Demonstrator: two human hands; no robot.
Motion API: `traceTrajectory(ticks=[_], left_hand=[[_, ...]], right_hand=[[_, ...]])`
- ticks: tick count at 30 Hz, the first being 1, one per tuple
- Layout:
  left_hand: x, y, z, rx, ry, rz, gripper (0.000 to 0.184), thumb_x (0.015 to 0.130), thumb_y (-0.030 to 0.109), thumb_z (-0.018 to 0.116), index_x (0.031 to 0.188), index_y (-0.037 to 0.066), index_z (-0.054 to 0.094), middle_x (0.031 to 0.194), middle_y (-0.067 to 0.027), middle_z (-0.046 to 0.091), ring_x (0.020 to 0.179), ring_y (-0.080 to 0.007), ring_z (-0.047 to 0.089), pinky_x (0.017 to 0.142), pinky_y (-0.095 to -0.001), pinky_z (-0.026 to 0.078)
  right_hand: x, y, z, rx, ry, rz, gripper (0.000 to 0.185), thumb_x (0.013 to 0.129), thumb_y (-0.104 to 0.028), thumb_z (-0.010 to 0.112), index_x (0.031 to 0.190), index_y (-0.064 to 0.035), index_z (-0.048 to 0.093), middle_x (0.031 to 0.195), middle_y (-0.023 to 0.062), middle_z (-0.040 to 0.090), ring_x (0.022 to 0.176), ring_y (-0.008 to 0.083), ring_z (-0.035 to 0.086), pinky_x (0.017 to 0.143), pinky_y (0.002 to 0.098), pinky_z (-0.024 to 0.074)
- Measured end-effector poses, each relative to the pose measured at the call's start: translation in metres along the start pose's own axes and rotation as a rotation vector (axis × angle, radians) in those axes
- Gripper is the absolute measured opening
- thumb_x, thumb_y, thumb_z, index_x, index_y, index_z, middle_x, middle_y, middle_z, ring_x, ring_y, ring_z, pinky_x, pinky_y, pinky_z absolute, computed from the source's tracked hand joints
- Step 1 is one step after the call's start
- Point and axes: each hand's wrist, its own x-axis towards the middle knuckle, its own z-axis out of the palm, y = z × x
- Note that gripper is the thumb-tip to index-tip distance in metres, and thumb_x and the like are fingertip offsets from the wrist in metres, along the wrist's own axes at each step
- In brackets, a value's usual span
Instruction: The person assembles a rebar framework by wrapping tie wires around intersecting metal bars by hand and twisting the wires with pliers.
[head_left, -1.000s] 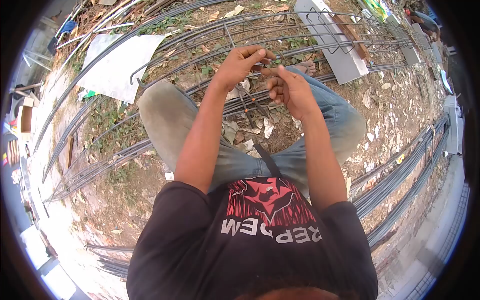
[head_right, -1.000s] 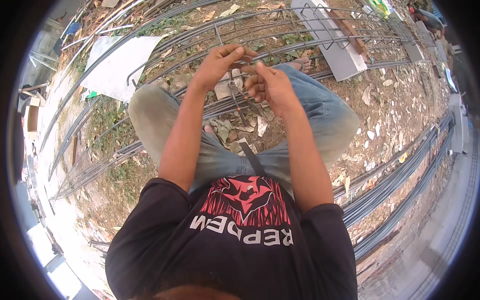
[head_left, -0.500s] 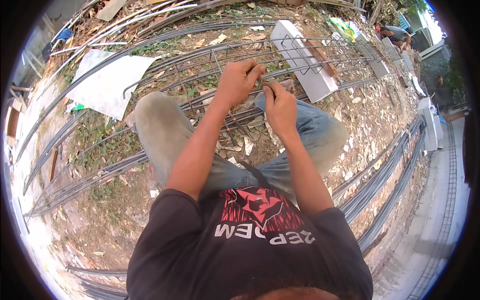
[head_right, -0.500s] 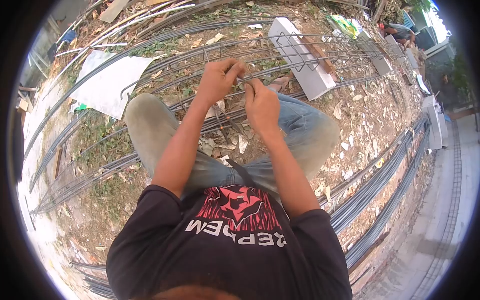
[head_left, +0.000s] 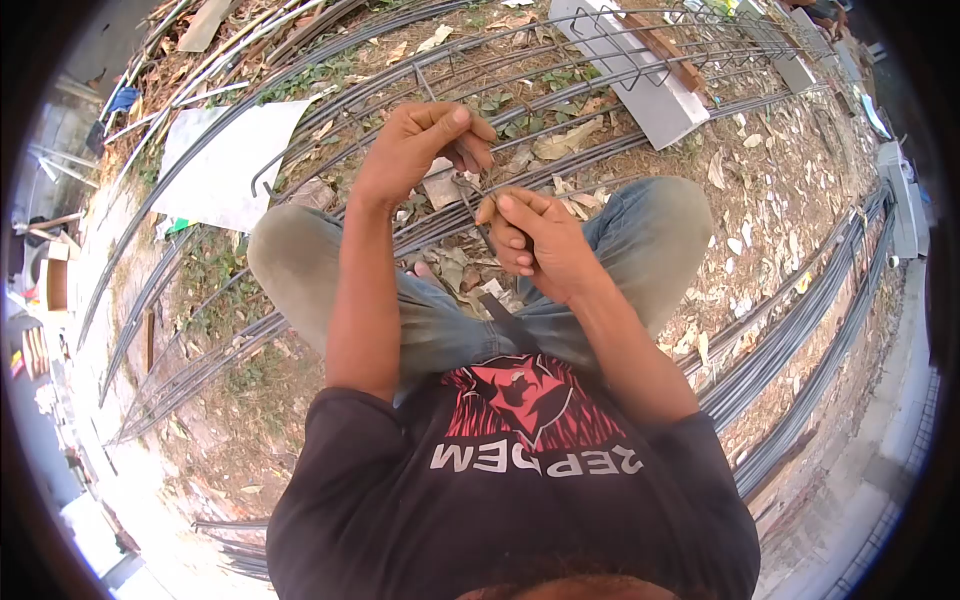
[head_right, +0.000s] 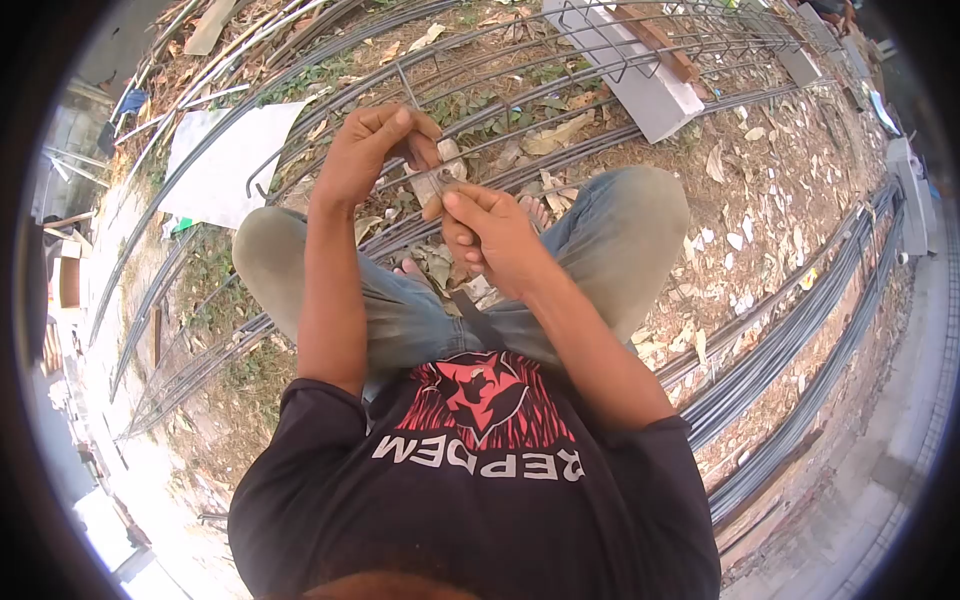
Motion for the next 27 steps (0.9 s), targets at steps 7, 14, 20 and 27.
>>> traceTrajectory(ticks=[7,14,20,27], left_hand=[[0.062,-0.066,-0.021,0.243,0.331,-0.353,0.064,0.101,0.055,0.061,0.133,0.000,0.067,0.114,-0.0122,0.076,0.102,-0.0220,0.072,0.091,-0.0367,0.056],[0.189,-0.173,0.000,0.351,0.405,-0.674,0.047,0.102,0.040,0.065,0.119,-0.003,0.073,0.107,-0.0153,0.078,0.097,-0.0232,0.073,0.088,-0.0422,0.056],[0.205,-0.186,0.018,0.176,0.516,-0.589,0.025,0.097,0.016,0.069,0.088,-0.005,0.078,0.086,-0.0147,0.079,0.076,-0.0239,0.077,0.071,-0.0388,0.058],[0.206,-0.171,0.009,0.211,0.389,-0.719,0.021,0.102,0.018,0.064,0.107,0.000,0.072,0.100,-0.0117,0.078,0.089,-0.0217,0.074,0.083,-0.0400,0.056]], right_hand=[[-0.007,-0.086,-0.043,-0.208,0.407,-0.559,0.026,0.108,-0.022,0.058,0.105,0.0017,0.070,0.062,-0.0076,0.041,0.049,0.0012,0.033,0.044,0.0210,0.0262],[0.031,-0.138,-0.078,-0.338,0.547,-0.882,0.029,0.109,-0.021,0.057,0.111,0.0053,0.070,0.065,-0.0051,0.041,0.052,0.0026,0.036,0.045,0.0207,0.0281],[0.014,-0.141,-0.097,-0.301,0.613,-0.867,0.029,0.108,-0.020,0.058,0.112,0.0060,0.070,0.066,-0.0047,0.042,0.052,0.0028,0.036,0.045,0.0208,0.0285],[0.011,-0.148,-0.108,-0.287,0.600,-0.822,0.029,0.108,-0.019,0.057,0.112,0.0069,0.069,0.066,-0.0047,0.041,0.052,0.0028,0.036,0.045,0.0206,0.0290]])
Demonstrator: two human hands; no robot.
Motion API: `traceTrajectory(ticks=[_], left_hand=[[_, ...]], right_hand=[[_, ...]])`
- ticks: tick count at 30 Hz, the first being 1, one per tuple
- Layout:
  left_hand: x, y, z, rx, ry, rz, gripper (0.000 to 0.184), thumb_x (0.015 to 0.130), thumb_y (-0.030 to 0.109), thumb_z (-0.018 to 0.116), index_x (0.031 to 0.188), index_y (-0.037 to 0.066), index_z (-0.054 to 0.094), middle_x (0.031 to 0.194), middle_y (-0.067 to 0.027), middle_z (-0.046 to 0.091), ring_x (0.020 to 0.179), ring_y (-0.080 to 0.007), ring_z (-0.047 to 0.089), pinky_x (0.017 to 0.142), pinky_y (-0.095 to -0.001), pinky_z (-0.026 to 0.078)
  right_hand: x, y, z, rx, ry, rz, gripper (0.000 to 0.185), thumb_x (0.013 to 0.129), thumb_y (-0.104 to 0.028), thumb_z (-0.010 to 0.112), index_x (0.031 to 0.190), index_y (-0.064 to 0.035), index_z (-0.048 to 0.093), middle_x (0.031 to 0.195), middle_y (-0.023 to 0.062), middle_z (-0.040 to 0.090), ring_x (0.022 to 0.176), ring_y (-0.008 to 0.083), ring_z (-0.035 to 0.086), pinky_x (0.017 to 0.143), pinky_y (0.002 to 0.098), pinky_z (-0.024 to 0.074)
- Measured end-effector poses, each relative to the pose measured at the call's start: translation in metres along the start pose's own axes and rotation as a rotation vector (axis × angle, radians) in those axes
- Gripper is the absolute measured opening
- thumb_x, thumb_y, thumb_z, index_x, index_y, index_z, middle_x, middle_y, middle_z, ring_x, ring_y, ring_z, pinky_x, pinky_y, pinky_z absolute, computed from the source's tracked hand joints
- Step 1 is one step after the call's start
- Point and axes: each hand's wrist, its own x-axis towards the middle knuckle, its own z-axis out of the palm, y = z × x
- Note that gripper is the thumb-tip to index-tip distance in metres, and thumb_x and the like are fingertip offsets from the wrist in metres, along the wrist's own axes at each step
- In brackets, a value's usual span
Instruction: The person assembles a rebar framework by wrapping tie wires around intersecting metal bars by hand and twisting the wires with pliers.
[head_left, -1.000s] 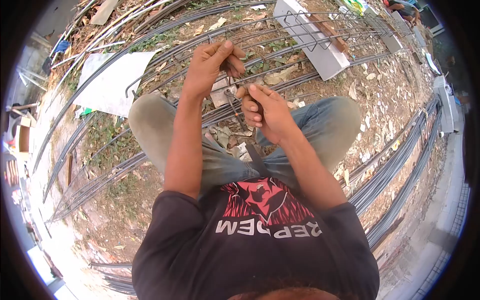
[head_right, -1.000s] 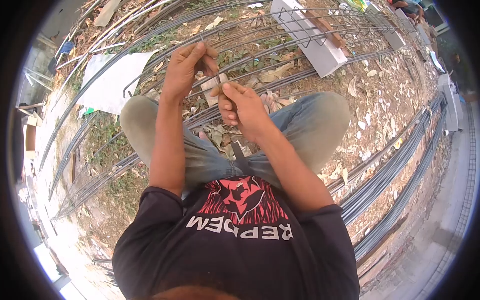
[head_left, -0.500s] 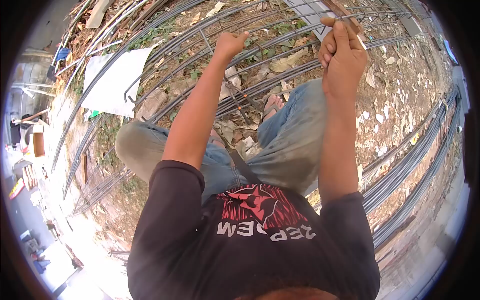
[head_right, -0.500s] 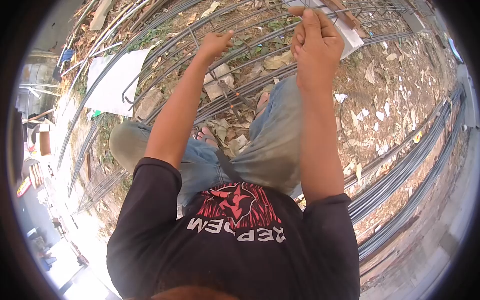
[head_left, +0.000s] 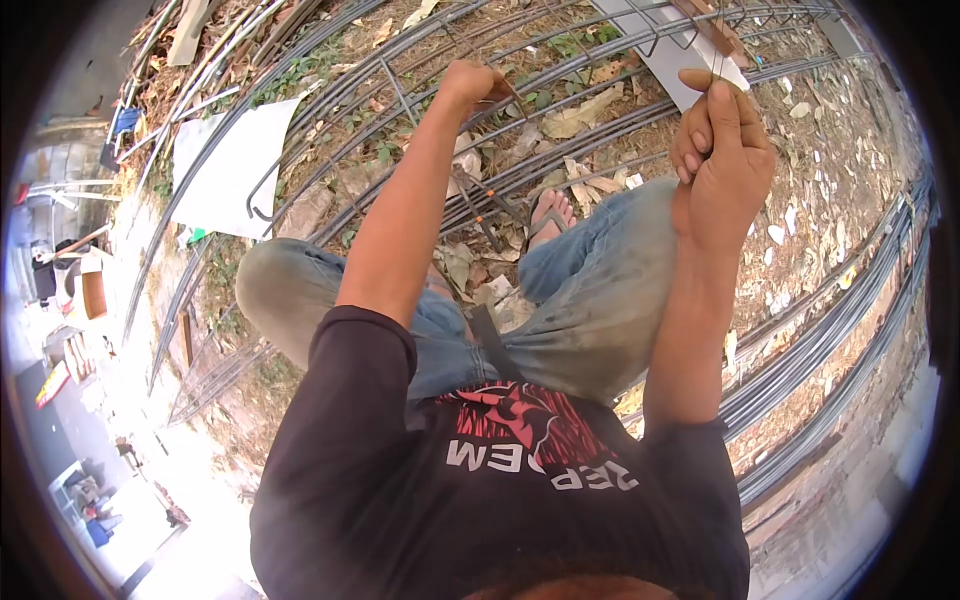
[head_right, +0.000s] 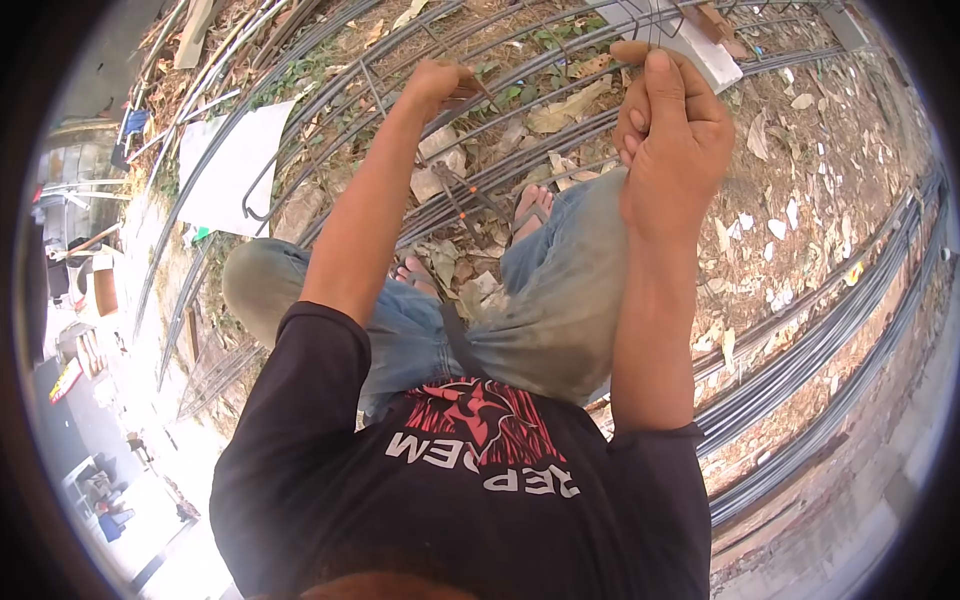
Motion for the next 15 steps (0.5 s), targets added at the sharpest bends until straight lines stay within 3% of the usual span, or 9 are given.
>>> traceTrajectory(ticks=[8,11,15], left_hand=[[-0.004,-0.006,-0.002,-0.043,0.051,0.029,0.022,0.104,0.018,0.063,0.112,-0.001,0.071,0.105,-0.0134,0.076,0.094,-0.0226,0.074,0.088,-0.0420,0.058],[-0.003,-0.005,0.002,-0.078,0.055,-0.020,0.023,0.104,0.018,0.063,0.114,-0.001,0.070,0.107,-0.0143,0.076,0.096,-0.0225,0.074,0.086,-0.0396,0.059],[0.007,-0.019,-0.004,-0.049,0.002,0.013,0.038,0.096,0.029,0.076,0.117,-0.002,0.070,0.107,-0.0161,0.076,0.087,-0.0220,0.075,0.074,-0.0353,0.060]], right_hand=[[0.000,0.001,0.007,-0.004,-0.030,0.034,0.029,0.109,-0.019,0.056,0.112,0.0065,0.070,0.065,-0.0050,0.042,0.051,0.0025,0.036,0.045,0.0201,0.0284],[0.002,0.004,0.011,0.023,-0.038,0.044,0.029,0.107,-0.020,0.059,0.108,0.0058,0.072,0.063,-0.0053,0.044,0.050,0.0020,0.036,0.044,0.0202,0.0273],[0.000,0.004,0.015,-0.007,-0.073,0.047,0.030,0.109,-0.020,0.056,0.112,0.0059,0.070,0.065,-0.0052,0.042,0.052,0.0022,0.036,0.045,0.0198,0.0284]])
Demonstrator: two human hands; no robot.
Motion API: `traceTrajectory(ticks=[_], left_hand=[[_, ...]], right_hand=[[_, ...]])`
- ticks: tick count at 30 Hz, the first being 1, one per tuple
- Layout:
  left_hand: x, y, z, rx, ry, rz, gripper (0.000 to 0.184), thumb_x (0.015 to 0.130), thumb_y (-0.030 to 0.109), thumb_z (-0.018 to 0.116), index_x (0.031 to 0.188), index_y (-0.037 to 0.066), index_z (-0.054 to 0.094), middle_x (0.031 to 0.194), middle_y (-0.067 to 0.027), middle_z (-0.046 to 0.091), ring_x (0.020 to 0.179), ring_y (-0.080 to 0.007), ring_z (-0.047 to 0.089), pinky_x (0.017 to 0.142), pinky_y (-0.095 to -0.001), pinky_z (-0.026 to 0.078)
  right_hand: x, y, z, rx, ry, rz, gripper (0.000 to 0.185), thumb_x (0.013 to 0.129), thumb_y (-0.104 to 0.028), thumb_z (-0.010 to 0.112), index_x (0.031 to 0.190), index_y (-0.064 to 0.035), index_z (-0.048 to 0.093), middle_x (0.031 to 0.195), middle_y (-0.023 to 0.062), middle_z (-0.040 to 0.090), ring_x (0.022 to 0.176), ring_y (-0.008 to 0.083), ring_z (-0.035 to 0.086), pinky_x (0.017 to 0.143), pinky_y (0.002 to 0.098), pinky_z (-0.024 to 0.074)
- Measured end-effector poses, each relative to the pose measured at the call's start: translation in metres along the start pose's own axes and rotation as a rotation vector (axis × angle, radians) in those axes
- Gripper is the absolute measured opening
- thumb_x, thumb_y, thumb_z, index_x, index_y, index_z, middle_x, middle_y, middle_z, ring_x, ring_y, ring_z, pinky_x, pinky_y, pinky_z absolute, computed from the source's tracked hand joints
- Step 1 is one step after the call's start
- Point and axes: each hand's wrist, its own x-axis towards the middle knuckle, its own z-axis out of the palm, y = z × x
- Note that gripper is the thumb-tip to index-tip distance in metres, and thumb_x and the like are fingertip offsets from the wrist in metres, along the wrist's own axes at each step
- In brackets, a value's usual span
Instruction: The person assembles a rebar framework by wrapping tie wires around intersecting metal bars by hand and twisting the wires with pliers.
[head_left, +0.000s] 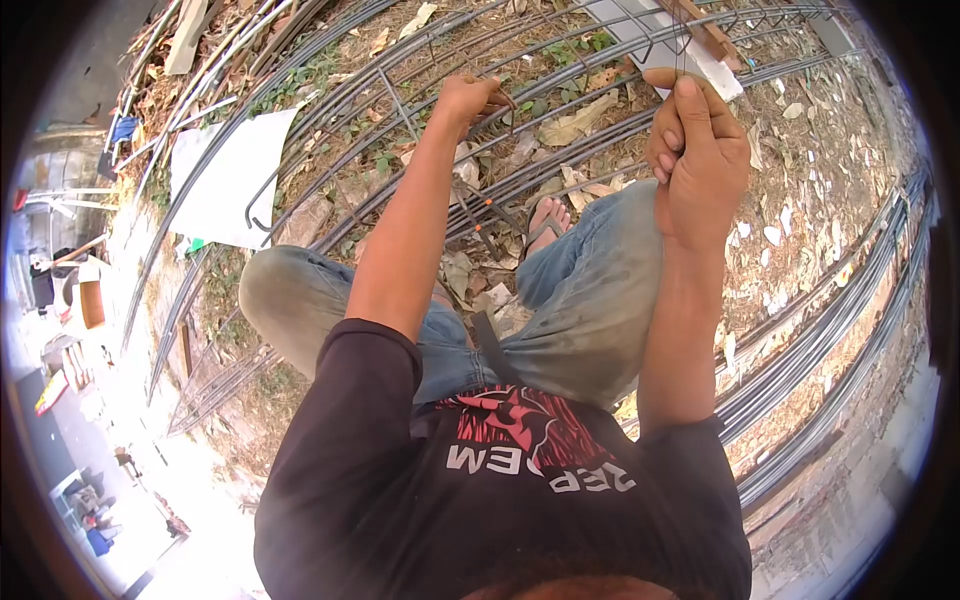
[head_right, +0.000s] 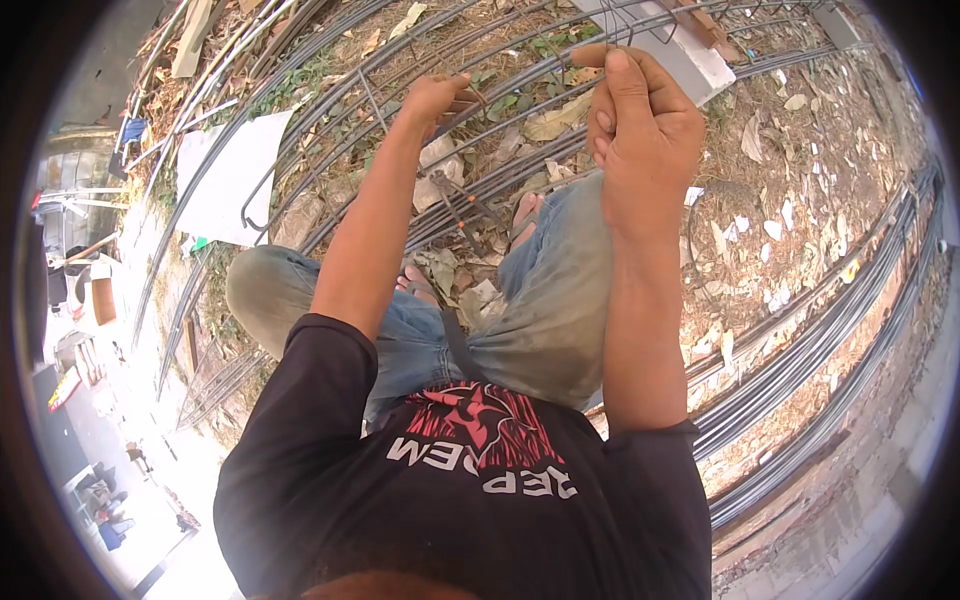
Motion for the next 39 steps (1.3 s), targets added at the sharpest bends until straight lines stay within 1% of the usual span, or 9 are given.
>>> traceTrajectory(ticks=[5,6,9,13,20,22,24,28,39], left_hand=[[-0.016,-0.016,0.012,0.202,0.055,0.178,0.049,0.084,0.039,0.088,0.102,-0.004,0.076,0.090,-0.0135,0.078,0.072,-0.0190,0.075,0.062,-0.0318,0.057],[-0.019,-0.015,0.017,0.211,0.109,0.186,0.041,0.086,0.037,0.086,0.092,-0.003,0.078,0.082,-0.0107,0.077,0.072,-0.0163,0.074,0.063,-0.0304,0.057],[-0.030,-0.011,0.021,0.334,0.186,0.225,0.039,0.085,0.035,0.086,0.092,-0.003,0.079,0.081,-0.0100,0.077,0.069,-0.0147,0.073,0.063,-0.0294,0.056],[-0.019,-0.026,0.016,0.280,0.178,0.246,0.041,0.082,0.045,0.085,0.082,0.004,0.082,0.066,-0.0072,0.074,0.063,-0.0158,0.073,0.068,-0.0335,0.058],[-0.019,-0.025,0.016,0.307,0.186,0.189,0.039,0.082,0.042,0.085,0.081,0.003,0.082,0.068,-0.0072,0.075,0.064,-0.0157,0.073,0.068,-0.0333,0.058],[-0.019,-0.027,0.016,0.258,0.173,0.209,0.039,0.083,0.041,0.084,0.081,0.003,0.081,0.067,-0.0070,0.075,0.063,-0.0157,0.073,0.067,-0.0331,0.058],[-0.025,-0.024,0.015,0.204,0.149,0.227,0.039,0.083,0.041,0.084,0.081,0.002,0.081,0.066,-0.0068,0.074,0.062,-0.0159,0.072,0.066,-0.0330,0.057],[-0.035,-0.018,0.012,0.267,0.158,0.211,0.038,0.085,0.035,0.085,0.086,-0.002,0.078,0.075,-0.0099,0.076,0.064,-0.0142,0.071,0.062,-0.0308,0.055],[-0.047,-0.013,0.013,0.596,0.338,0.134,0.058,0.080,0.062,0.080,0.076,0.004,0.082,0.068,-0.0112,0.074,0.068,-0.0264,0.073,0.071,-0.0394,0.056]], right_hand=[[-0.002,0.003,0.009,0.035,-0.006,-0.005,0.030,0.109,-0.020,0.057,0.112,0.0059,0.070,0.065,-0.0053,0.042,0.051,0.0023,0.036,0.044,0.0200,0.0283],[-0.003,0.003,0.014,0.053,0.000,-0.001,0.029,0.108,-0.020,0.058,0.110,0.0058,0.071,0.064,-0.0052,0.043,0.051,0.0022,0.037,0.044,0.0203,0.0275],[-0.006,-0.001,0.022,0.101,0.029,0.002,0.029,0.107,-0.020,0.059,0.108,0.0055,0.072,0.063,-0.0051,0.044,0.049,0.0022,0.037,0.044,0.0206,0.0271],[-0.004,-0.003,0.016,0.094,0.124,-0.043,0.029,0.107,-0.021,0.060,0.107,0.0044,0.073,0.063,-0.0059,0.043,0.049,0.0016,0.034,0.044,0.0201,0.0247],[0.000,0.120,-0.070,-0.732,0.010,-0.051,0.029,0.103,-0.022,0.060,0.103,0.0017,0.076,0.064,-0.0014,0.057,0.056,0.0074,0.046,0.053,0.0304,0.0372],[-0.020,0.152,-0.071,-0.858,-0.121,0.186,0.028,0.099,-0.022,0.061,0.098,0.0010,0.077,0.069,0.0065,0.066,0.061,0.0134,0.055,0.059,0.0347,0.0443],[-0.033,0.176,-0.061,-0.882,-0.167,0.230,0.027,0.098,-0.020,0.060,0.095,0.0011,0.076,0.071,0.0146,0.068,0.063,0.0184,0.061,0.063,0.0362,0.0483],[-0.028,0.201,-0.044,-0.845,-0.202,0.252,0.028,0.093,-0.022,0.061,0.091,0.0023,0.075,0.085,0.0260,0.070,0.081,0.0430,0.069,0.076,0.0481,0.0530],[-0.001,0.219,-0.011,-0.914,-0.265,0.312,0.030,0.089,-0.025,0.061,0.088,0.0013,0.074,0.087,0.0276,0.070,0.086,0.0460,0.069,0.079,0.0526,0.0537]])
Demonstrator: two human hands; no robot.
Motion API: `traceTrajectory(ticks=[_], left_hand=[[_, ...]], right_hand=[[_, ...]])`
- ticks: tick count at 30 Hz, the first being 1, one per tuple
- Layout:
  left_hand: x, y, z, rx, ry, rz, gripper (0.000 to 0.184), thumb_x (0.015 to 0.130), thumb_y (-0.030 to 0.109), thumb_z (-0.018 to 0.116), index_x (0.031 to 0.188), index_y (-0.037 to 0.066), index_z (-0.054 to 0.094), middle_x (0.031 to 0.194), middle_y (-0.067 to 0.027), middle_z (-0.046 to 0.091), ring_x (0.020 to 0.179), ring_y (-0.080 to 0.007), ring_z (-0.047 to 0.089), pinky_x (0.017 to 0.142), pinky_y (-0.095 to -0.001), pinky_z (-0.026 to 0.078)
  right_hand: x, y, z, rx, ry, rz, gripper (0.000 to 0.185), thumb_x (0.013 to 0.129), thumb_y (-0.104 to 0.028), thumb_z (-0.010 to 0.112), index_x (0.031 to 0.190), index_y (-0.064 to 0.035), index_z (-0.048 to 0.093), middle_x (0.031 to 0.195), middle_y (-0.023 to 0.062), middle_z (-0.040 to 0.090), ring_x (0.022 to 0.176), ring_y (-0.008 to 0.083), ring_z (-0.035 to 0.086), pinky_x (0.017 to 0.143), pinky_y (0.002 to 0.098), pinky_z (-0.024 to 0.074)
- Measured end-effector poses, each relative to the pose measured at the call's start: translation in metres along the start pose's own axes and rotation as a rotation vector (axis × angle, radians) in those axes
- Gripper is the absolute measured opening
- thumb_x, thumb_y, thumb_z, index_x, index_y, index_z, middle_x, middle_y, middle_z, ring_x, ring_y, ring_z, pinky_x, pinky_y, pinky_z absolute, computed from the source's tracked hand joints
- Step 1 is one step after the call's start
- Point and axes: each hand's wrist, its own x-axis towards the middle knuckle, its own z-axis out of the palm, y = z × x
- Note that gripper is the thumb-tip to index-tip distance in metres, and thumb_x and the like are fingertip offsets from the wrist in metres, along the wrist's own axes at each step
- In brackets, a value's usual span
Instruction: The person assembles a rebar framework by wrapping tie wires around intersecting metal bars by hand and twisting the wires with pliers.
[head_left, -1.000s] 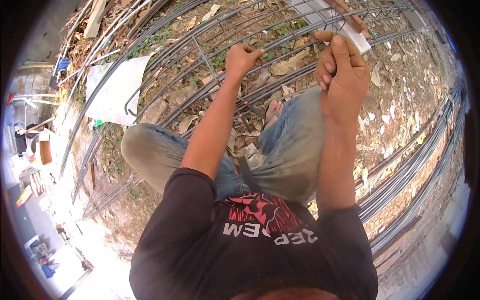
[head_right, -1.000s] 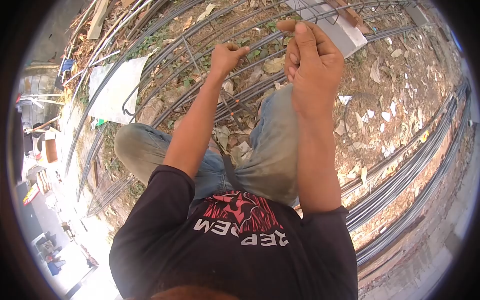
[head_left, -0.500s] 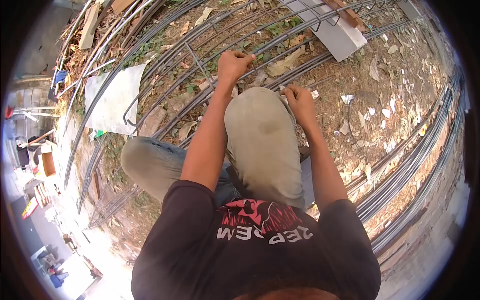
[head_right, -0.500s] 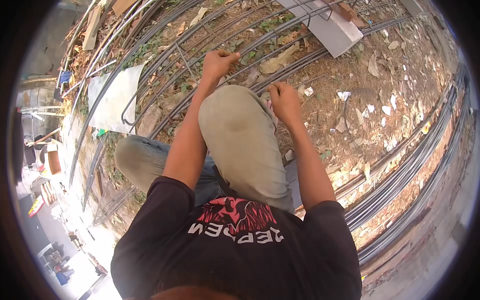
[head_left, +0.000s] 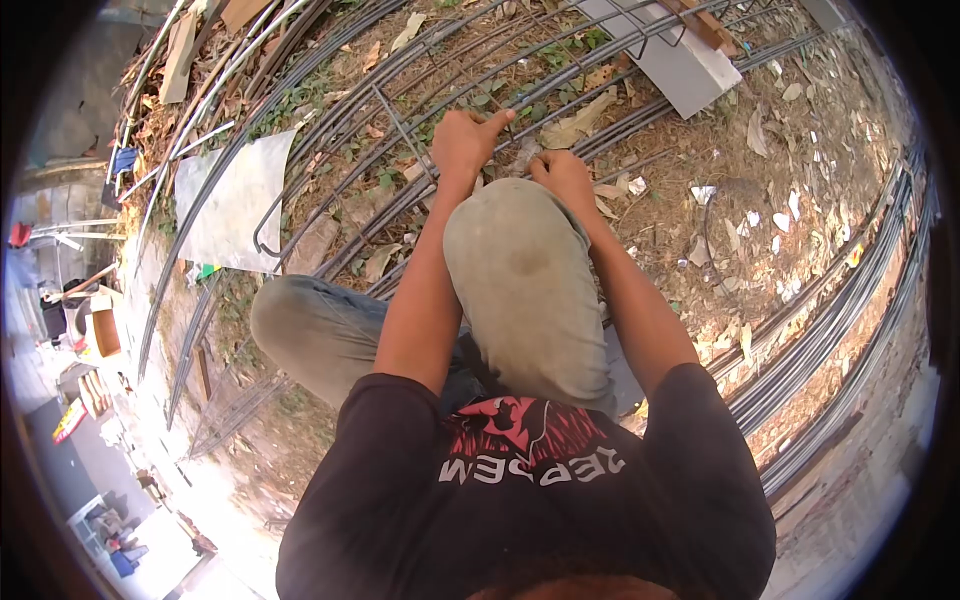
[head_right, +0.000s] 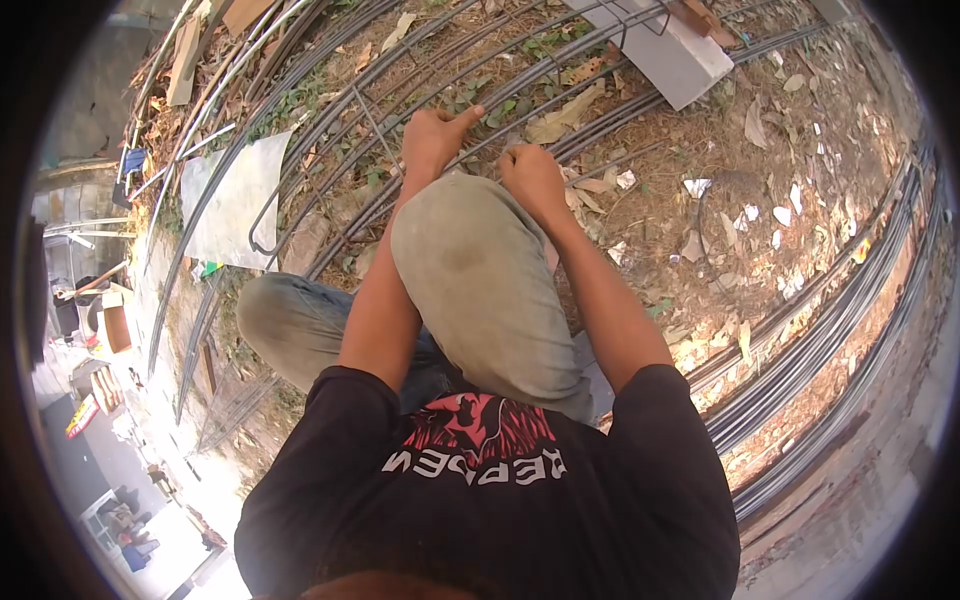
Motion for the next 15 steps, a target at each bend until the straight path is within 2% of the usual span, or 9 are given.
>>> traceTrajectory(ticks=[1,6,9,13,15], left_hand=[[0.000,0.000,0.000,0.002,-0.017,-0.002,0.057,0.081,0.062,0.080,0.076,0.005,0.082,0.068,-0.0107,0.074,0.068,-0.0257,0.073,0.071,-0.0389,0.056],[0.006,-0.004,0.004,-0.062,-0.088,-0.032,0.053,0.084,0.056,0.079,0.074,0.004,0.082,0.067,-0.0098,0.074,0.067,-0.0215,0.072,0.071,-0.0371,0.056],[-0.001,0.000,0.002,-0.193,-0.087,-0.007,0.046,0.086,0.047,0.081,0.079,0.002,0.082,0.069,-0.0095,0.074,0.066,-0.0176,0.071,0.068,-0.0349,0.055],[0.013,-0.015,0.015,-0.361,-0.090,0.023,0.041,0.084,0.046,0.083,0.083,0.005,0.084,0.068,-0.0077,0.074,0.061,-0.0185,0.069,0.064,-0.0368,0.054],[0.017,-0.020,0.022,-0.422,-0.103,0.009,0.038,0.083,0.043,0.085,0.084,0.005,0.084,0.070,-0.0077,0.075,0.061,-0.0180,0.069,0.063,-0.0361,0.053]], right_hand=[[0.002,-0.002,0.000,-0.045,-0.038,0.003,0.029,0.089,-0.025,0.061,0.088,0.0011,0.074,0.087,0.0276,0.070,0.086,0.0461,0.069,0.080,0.0527,0.0536],[0.013,-0.014,0.008,0.018,0.095,-0.055,0.029,0.091,-0.024,0.059,0.091,0.0006,0.074,0.089,0.0277,0.070,0.087,0.0468,0.068,0.081,0.0536,0.0531],[0.023,-0.016,0.011,0.014,0.109,-0.129,0.028,0.094,-0.024,0.059,0.093,-0.0003,0.073,0.091,0.0271,0.071,0.088,0.0472,0.068,0.080,0.0546,0.0525],[0.025,-0.008,0.016,-0.005,0.143,-0.202,0.026,0.096,-0.026,0.059,0.098,-0.0025,0.072,0.091,0.0248,0.072,0.088,0.0466,0.068,0.079,0.0559,0.0519],[0.014,-0.017,0.008,-0.138,0.118,-0.161,0.024,0.096,-0.025,0.060,0.101,-0.0043,0.071,0.093,0.0231,0.072,0.090,0.0452,0.068,0.079,0.0555,0.0523]])
